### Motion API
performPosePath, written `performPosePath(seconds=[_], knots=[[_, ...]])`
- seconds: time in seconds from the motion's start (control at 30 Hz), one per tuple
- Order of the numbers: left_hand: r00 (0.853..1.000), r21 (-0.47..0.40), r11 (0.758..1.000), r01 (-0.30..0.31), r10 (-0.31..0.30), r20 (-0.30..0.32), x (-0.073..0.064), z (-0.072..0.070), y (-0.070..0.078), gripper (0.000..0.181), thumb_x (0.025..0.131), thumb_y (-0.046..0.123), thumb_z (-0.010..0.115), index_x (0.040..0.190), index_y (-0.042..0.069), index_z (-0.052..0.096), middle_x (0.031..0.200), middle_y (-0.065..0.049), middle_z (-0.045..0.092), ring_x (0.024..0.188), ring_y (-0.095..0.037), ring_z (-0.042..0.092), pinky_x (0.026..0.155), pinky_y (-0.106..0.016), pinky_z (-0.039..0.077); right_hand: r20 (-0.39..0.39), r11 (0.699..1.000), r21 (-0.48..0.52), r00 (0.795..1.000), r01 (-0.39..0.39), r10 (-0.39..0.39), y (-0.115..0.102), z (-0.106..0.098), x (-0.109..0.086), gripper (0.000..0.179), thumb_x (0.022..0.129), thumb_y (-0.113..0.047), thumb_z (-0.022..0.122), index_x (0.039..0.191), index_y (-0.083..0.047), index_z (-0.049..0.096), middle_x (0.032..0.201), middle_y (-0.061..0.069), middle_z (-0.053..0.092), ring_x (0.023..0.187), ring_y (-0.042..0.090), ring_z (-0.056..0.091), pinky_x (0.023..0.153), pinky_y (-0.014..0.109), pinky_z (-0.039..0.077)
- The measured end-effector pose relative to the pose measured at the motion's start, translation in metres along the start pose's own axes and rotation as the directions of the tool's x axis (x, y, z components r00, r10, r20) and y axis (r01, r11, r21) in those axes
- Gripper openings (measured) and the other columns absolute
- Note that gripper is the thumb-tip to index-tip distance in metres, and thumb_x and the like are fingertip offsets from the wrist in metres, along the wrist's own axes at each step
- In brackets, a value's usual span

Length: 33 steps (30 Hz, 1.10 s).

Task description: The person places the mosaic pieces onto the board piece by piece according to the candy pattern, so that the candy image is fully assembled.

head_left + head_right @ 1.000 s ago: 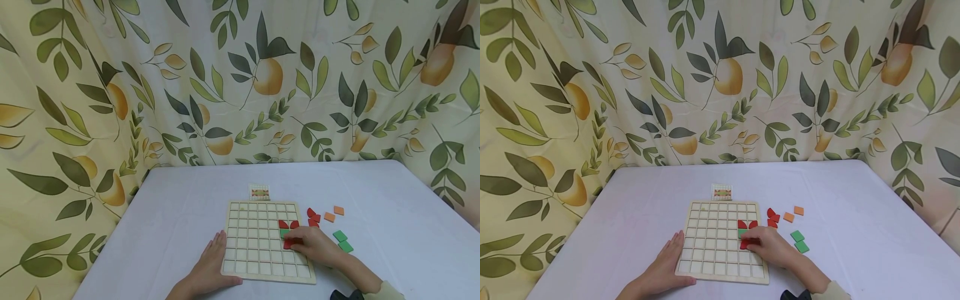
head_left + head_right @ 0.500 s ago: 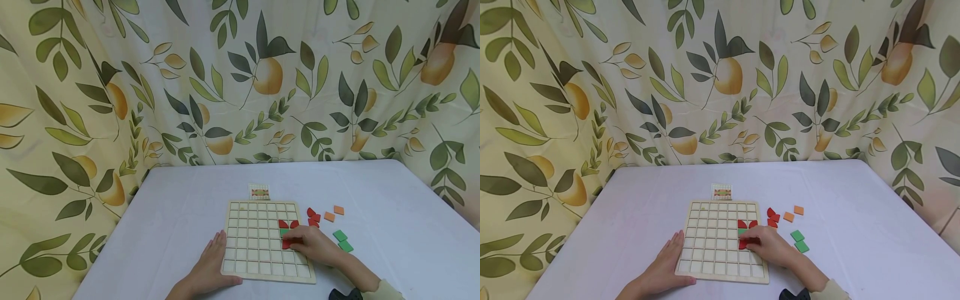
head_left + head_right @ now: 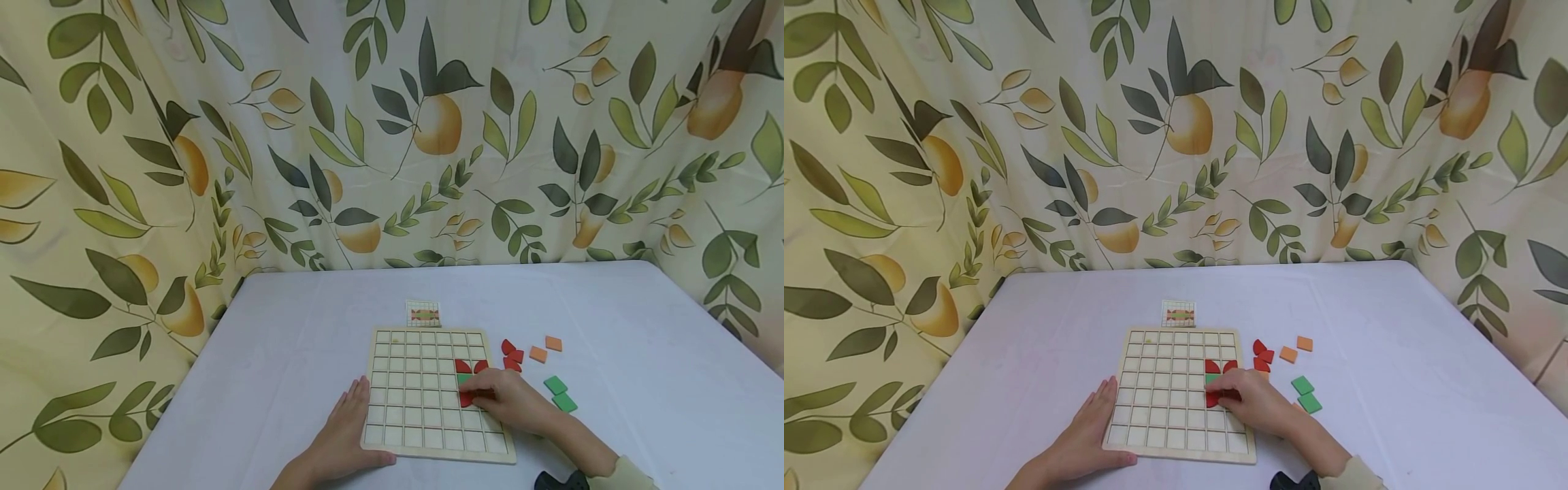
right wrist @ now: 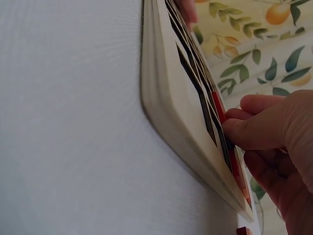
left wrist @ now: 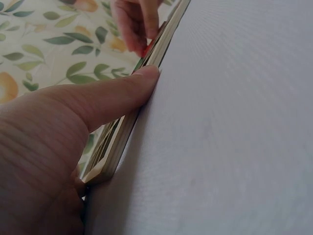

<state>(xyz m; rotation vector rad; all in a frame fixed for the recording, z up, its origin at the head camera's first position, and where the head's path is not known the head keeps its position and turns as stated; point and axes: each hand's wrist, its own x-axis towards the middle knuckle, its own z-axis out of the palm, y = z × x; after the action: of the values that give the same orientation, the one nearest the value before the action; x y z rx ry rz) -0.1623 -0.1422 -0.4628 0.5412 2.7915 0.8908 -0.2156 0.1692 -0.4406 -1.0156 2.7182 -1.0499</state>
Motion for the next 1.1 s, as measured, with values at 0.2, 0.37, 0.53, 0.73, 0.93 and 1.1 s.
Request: performPosePath(seconds=[0.2, 0.37, 0.53, 0.73, 0.93, 1.1], knots=[[1.000, -0.002, 1.000, -0.004, 0.004, -0.005, 0.000, 0.001, -0.001, 0.126, 0.062, 0.074, 0.062, 0.145, -0.004, 0.009, 0.151, -0.019, 0.007, 0.138, -0.029, 0.002, 0.108, -0.049, 0.007, 0.004, 1.000, -0.008, 1.000, 0.013, -0.013, 0.000, -0.001, -0.001, 0.027, 0.081, -0.007, 0.069, 0.108, -0.013, 0.069, 0.101, -0.009, 0.064, 0.092, 0.011, 0.058, 0.076, 0.024, 0.051], [1.000, 0.002, 1.000, -0.008, 0.008, -0.004, 0.000, 0.001, -0.001, 0.126, 0.062, 0.074, 0.061, 0.145, -0.004, 0.009, 0.151, -0.019, 0.007, 0.138, -0.029, 0.002, 0.108, -0.049, 0.007, -0.018, 0.999, -0.040, 1.000, 0.016, -0.017, 0.000, -0.002, 0.001, 0.026, 0.080, -0.011, 0.071, 0.106, -0.014, 0.070, 0.096, -0.012, 0.063, 0.086, 0.007, 0.057, 0.073, 0.023, 0.051], [1.000, 0.001, 1.000, -0.006, 0.006, 0.000, 0.000, 0.000, 0.000, 0.125, 0.063, 0.074, 0.061, 0.145, -0.004, 0.009, 0.151, -0.019, 0.007, 0.138, -0.029, 0.002, 0.108, -0.049, 0.007, -0.097, 0.995, -0.087, 0.993, 0.057, -0.066, 0.007, -0.003, 0.000, 0.025, 0.077, -0.011, 0.074, 0.102, -0.012, 0.071, 0.094, -0.011, 0.064, 0.082, 0.006, 0.056, 0.069, 0.023, 0.051], [1.000, 0.002, 1.000, -0.005, 0.005, 0.001, -0.001, -0.001, 0.000, 0.125, 0.063, 0.074, 0.061, 0.145, -0.005, 0.009, 0.151, -0.019, 0.006, 0.138, -0.029, 0.002, 0.108, -0.049, 0.007, -0.185, 0.994, -0.068, 0.978, 0.087, -0.098, 0.019, -0.009, -0.004, 0.027, 0.076, -0.009, 0.075, 0.103, -0.009, 0.070, 0.097, -0.005, 0.067, 0.082, 0.009, 0.057, 0.060, 0.021, 0.049], [1.000, -0.002, 1.000, -0.002, 0.002, 0.004, -0.001, -0.001, 0.001, 0.125, 0.063, 0.073, 0.062, 0.145, -0.004, 0.008, 0.151, -0.019, 0.006, 0.138, -0.029, 0.002, 0.108, -0.049, 0.006, -0.171, 0.997, -0.079, 0.985, -0.009, -0.005, 0.022, -0.018, -0.006, 0.029, 0.078, -0.013, 0.074, 0.107, -0.013, 0.070, 0.101, -0.007, 0.067, 0.087, 0.010, 0.058, 0.068, 0.024, 0.050], [1.000, -0.002, 1.000, 0.000, 0.000, 0.002, -0.001, -0.001, 0.001, 0.124, 0.063, 0.073, 0.062, 0.145, -0.005, 0.009, 0.151, -0.019, 0.006, 0.138, -0.029, 0.002, 0.108, -0.049, 0.006, -0.178, 0.990, -0.060, 0.977, -0.127, 0.115, 0.024, -0.024, -0.008, 0.028, 0.078, -0.012, 0.074, 0.106, -0.014, 0.070, 0.099, -0.008, 0.066, 0.092, 0.013, 0.058, 0.076, 0.030, 0.051]])
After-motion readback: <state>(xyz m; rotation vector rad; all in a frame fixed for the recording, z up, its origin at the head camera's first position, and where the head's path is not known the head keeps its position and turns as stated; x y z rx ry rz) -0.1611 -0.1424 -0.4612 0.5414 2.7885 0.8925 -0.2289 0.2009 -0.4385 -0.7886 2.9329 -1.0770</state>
